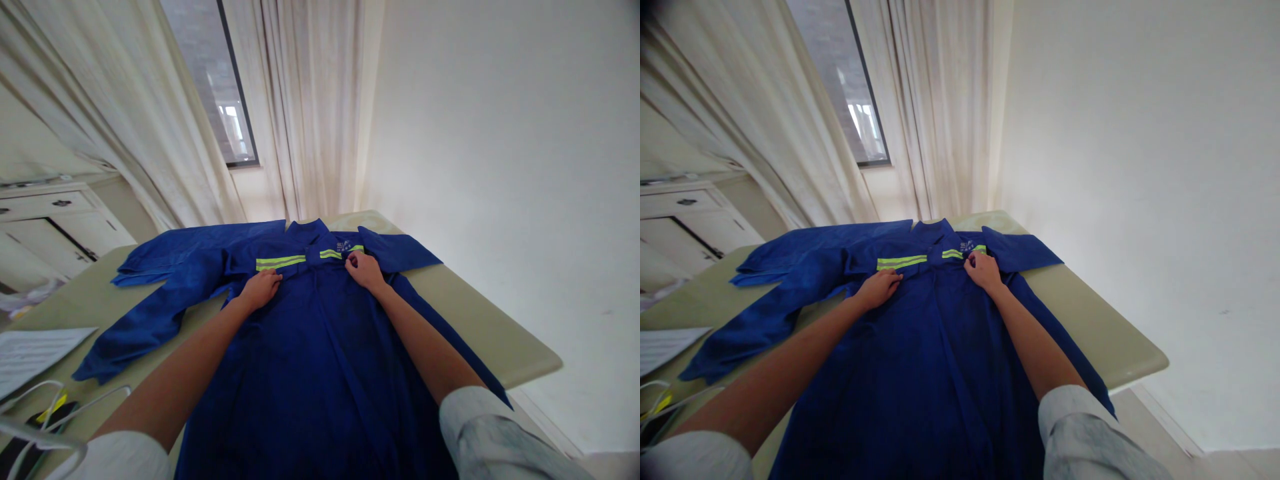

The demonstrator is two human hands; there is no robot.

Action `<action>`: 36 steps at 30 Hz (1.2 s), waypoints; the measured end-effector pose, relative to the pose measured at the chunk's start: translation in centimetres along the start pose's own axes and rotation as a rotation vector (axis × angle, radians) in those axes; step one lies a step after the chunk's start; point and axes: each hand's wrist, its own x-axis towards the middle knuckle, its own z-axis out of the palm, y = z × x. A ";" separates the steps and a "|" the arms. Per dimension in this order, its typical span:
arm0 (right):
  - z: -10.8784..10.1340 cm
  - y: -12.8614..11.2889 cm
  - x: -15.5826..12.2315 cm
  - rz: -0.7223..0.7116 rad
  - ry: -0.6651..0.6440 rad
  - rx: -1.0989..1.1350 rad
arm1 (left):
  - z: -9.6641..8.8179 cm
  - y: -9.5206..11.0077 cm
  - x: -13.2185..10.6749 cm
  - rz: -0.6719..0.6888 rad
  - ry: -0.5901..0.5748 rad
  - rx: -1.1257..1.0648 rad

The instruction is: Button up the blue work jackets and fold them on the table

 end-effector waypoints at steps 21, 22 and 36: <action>0.3 3.2 0.7 0.091 -0.004 0.423 | 0.4 -0.2 -0.1 -0.005 0.023 -0.030; 0.3 3.2 0.6 0.054 -0.008 0.372 | 0.4 -0.2 -0.1 -0.003 0.023 -0.036; 1.0 3.9 0.7 0.028 0.100 0.293 | 0.3 0.1 -0.1 -0.024 0.004 0.000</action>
